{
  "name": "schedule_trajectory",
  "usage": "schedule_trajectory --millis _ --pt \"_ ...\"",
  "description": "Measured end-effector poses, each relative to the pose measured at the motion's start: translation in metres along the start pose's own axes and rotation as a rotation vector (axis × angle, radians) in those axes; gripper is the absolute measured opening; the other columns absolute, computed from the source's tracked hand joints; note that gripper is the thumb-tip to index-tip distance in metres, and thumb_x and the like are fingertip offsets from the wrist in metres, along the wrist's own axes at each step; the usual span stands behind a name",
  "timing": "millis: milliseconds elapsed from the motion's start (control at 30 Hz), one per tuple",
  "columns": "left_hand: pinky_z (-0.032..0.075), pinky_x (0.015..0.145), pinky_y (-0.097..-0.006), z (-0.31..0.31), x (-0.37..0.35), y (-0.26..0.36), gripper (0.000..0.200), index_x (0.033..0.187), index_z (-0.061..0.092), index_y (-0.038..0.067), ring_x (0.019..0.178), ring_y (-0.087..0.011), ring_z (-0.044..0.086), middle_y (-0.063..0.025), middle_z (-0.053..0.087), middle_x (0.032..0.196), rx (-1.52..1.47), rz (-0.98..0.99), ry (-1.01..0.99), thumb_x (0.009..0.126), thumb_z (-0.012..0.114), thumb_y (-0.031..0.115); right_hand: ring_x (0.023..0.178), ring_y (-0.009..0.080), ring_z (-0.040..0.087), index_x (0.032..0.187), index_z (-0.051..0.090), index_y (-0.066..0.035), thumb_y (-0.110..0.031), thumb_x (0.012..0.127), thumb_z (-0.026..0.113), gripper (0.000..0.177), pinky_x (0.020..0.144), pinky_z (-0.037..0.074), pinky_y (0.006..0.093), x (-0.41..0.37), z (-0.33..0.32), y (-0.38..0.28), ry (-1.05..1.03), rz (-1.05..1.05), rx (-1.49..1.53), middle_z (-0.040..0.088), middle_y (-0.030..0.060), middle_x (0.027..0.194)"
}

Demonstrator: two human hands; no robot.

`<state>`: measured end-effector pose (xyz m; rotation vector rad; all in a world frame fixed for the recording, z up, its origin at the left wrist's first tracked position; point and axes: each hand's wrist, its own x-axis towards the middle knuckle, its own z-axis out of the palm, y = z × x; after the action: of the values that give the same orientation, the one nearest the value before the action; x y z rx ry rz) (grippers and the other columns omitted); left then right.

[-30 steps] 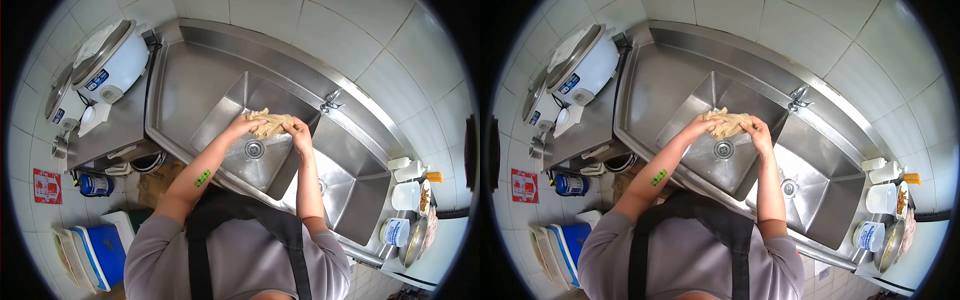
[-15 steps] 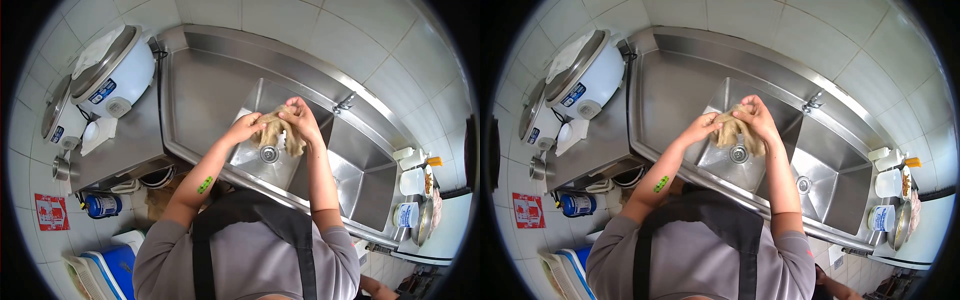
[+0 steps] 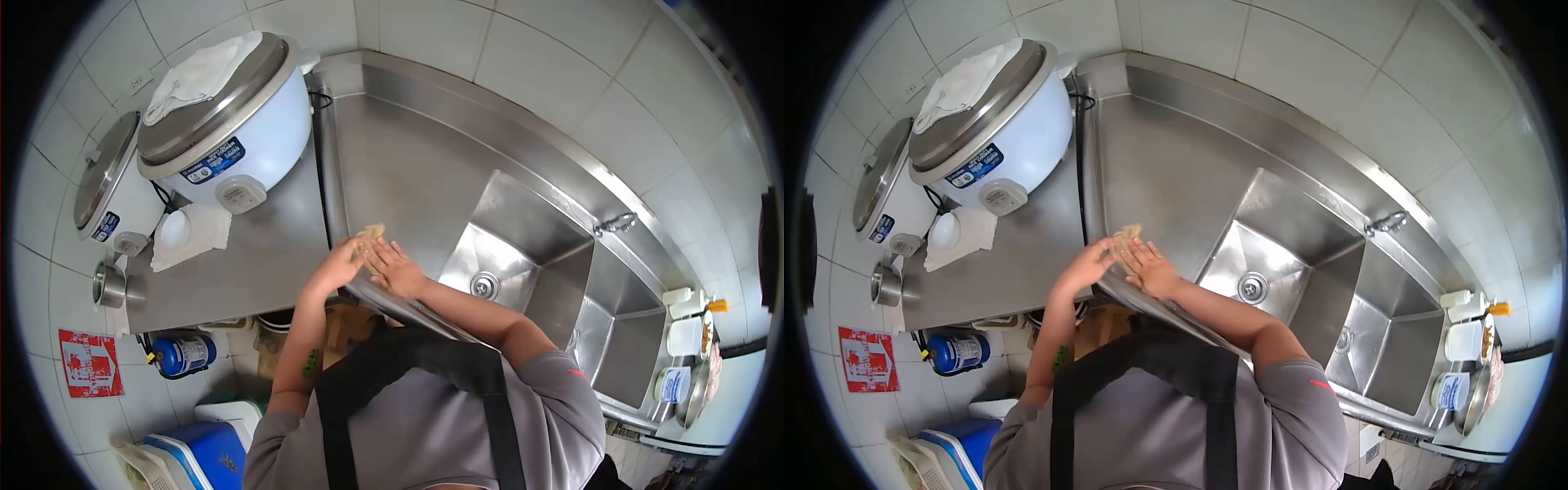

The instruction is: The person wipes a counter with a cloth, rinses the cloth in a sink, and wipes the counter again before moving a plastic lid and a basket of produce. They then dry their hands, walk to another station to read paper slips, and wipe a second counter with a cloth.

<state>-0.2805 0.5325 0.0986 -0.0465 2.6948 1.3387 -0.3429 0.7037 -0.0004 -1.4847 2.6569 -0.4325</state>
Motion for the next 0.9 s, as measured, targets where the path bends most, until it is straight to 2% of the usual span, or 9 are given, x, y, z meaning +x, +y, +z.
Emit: schedule_trajectory --millis 33,200,333,467,600,700,767,833,900 --pt "0.036 0.094 -0.0361 -0.002 0.003 0.000 0.038 0.117 0.047 -0.003 0.113 -0.0346 0.044 -0.0212 0.049 0.118 -0.006 -0.003 0.003 0.083 0.050 0.015 0.134 0.0289 0.010 0.137 0.023 -0.007 -0.040 0.091 0.033 0.058 0.108 0.010 0.0441 0.015 0.002 -0.002 0.011 -0.111 0.096 0.014 0.0188 0.143" --pt "0.036 0.093 -0.0383 0.005 0.020 -0.018 0.035 0.113 0.049 -0.001 0.107 -0.0352 0.045 -0.0192 0.048 0.114 0.043 0.165 0.184 0.080 0.053 0.009 0.134 0.0275 0.012 0.137 0.019 -0.002 -0.036 0.091 0.031 0.058 0.109 0.010 0.0419 0.135 -0.010 0.047 0.106 -0.029 -0.081 0.018 0.0184 0.142" --pt "0.037 0.093 -0.0369 -0.001 0.035 -0.017 0.033 0.112 0.050 0.001 0.108 -0.0336 0.045 -0.0171 0.048 0.113 -0.045 0.189 0.126 0.080 0.053 0.007 0.134 0.0261 0.010 0.138 0.015 -0.003 -0.033 0.092 0.024 0.056 0.109 0.010 0.0414 0.207 -0.024 0.136 0.090 0.364 -0.232 0.014 0.0167 0.144" --pt "0.037 0.092 -0.0354 -0.016 0.043 -0.008 0.030 0.112 0.051 0.002 0.109 -0.0315 0.047 -0.0158 0.049 0.113 -0.099 0.168 0.111 0.082 0.052 0.006 0.134 0.0255 0.010 0.140 0.012 -0.008 -0.036 0.093 0.022 0.056 0.109 0.010 0.0411 0.187 -0.042 0.244 0.112 0.637 -0.283 0.014 0.0138 0.144" --pt "0.040 0.084 -0.0288 -0.031 0.044 -0.014 0.028 0.110 0.053 0.001 0.094 -0.0215 0.052 -0.0113 0.053 0.107 -0.188 0.204 0.156 0.082 0.052 0.004 0.135 0.0243 0.010 0.139 0.014 -0.008 -0.039 0.092 0.023 0.057 0.109 0.009 0.0417 0.100 -0.065 0.304 0.107 0.757 -0.332 0.016 0.0129 0.144" --pt "0.040 0.075 -0.0226 -0.035 0.041 -0.019 0.027 0.109 0.054 0.002 0.081 -0.0126 0.049 -0.0071 0.054 0.104 -0.217 0.148 0.114 0.083 0.052 0.004 0.134 0.0250 0.010 0.139 0.018 -0.007 -0.040 0.092 0.023 0.057 0.109 0.009 0.0422 0.052 -0.070 0.309 0.179 0.778 -0.329 0.017 0.0132 0.144" --pt "0.041 0.085 -0.0292 -0.037 0.041 -0.014 0.026 0.109 0.054 0.002 0.101 -0.0235 0.053 -0.0126 0.056 0.104 -0.269 0.025 0.088 0.084 0.052 0.008 0.133 0.0274 0.013 0.138 0.021 -0.006 -0.039 0.091 0.026 0.057 0.108 0.011 0.0428 0.033 -0.063 0.282 0.227 0.734 -0.304 0.019 0.0158 0.142" --pt "0.042 0.083 -0.0282 -0.028 0.042 -0.013 0.026 0.109 0.054 0.003 0.101 -0.0215 0.053 -0.0115 0.056 0.107 -0.283 0.076 0.083 0.084 0.052 0.010 0.133 0.0281 0.015 0.137 0.020 -0.005 -0.036 0.090 0.032 0.057 0.109 0.011 0.0424 0.025 -0.062 0.235 0.013 0.553 -0.380 0.021 0.0186 0.141" --pt "0.043 0.084 -0.0303 -0.022 0.046 -0.006 0.026 0.110 0.053 0.003 0.101 -0.0226 0.054 -0.0110 0.056 0.110 -0.287 0.115 0.064 0.086 0.051 0.012 0.132 0.0312 0.015 0.137 0.020 -0.005 -0.035 0.089 0.036 0.059 0.108 0.013 0.0426 0.006 -0.047 0.185 0.083 0.370 -0.265 0.020 0.0215 0.140"
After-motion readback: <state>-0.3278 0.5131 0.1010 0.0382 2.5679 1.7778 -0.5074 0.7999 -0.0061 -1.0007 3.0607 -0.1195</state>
